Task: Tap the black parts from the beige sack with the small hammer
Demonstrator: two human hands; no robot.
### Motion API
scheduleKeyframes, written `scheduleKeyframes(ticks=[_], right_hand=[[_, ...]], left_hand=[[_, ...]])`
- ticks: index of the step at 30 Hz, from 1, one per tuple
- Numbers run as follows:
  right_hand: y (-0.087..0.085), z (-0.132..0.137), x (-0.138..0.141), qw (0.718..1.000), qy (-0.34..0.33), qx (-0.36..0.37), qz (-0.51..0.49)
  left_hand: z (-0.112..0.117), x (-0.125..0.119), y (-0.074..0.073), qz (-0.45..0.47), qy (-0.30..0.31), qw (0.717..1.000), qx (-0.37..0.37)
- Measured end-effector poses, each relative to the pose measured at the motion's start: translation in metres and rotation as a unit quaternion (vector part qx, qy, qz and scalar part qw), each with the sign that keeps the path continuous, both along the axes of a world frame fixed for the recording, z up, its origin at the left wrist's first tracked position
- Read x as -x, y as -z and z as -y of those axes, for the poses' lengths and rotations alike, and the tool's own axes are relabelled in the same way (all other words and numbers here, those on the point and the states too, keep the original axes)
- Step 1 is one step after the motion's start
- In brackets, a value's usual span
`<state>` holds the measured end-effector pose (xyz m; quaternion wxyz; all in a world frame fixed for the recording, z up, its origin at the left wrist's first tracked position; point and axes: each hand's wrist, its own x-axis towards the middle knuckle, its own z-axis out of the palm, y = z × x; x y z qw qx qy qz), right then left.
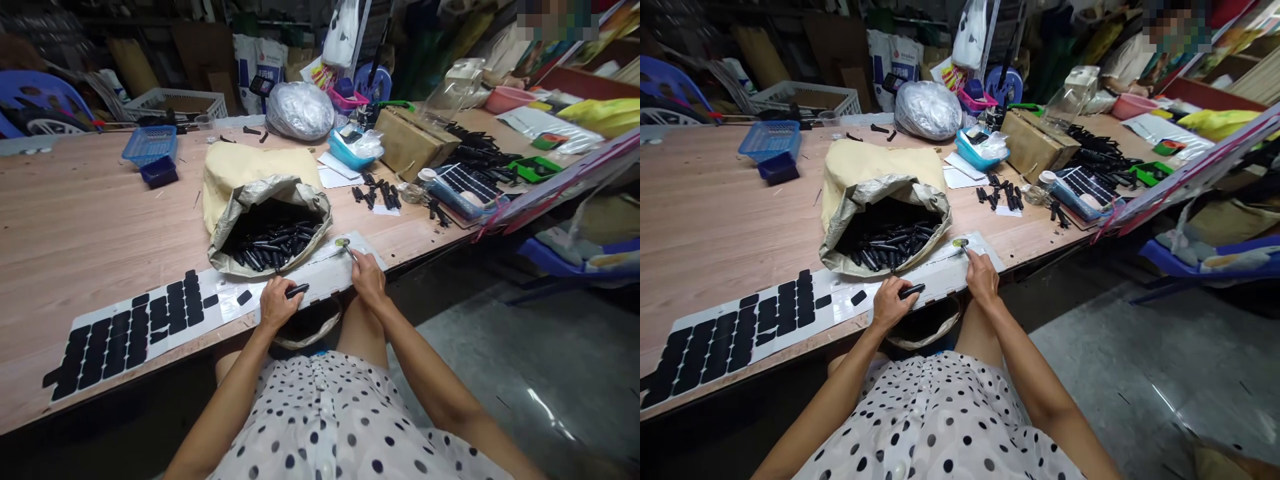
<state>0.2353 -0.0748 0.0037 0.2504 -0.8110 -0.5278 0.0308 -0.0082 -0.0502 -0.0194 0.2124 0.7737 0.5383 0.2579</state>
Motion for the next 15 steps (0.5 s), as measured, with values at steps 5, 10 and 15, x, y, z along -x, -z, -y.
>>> scheduleKeyframes(ticks=[5, 10, 15], right_hand=[[0.007, -0.038, -0.018, 0.994, 0.036, 0.063, 0.076], [0.011, -0.049, -0.009, 0.990, 0.054, 0.063, 0.116], [0.014, -0.049, -0.007, 0.989, 0.052, 0.060, 0.127]], left_hand=[[-0.002, 0.003, 0.004, -0.003, 0.007, 1.000, -0.008], [0.002, 0.011, 0.004, 0.034, 0.058, 0.997, -0.042], [0.041, 0.016, 0.015, 0.092, 0.261, 0.956, -0.098]])
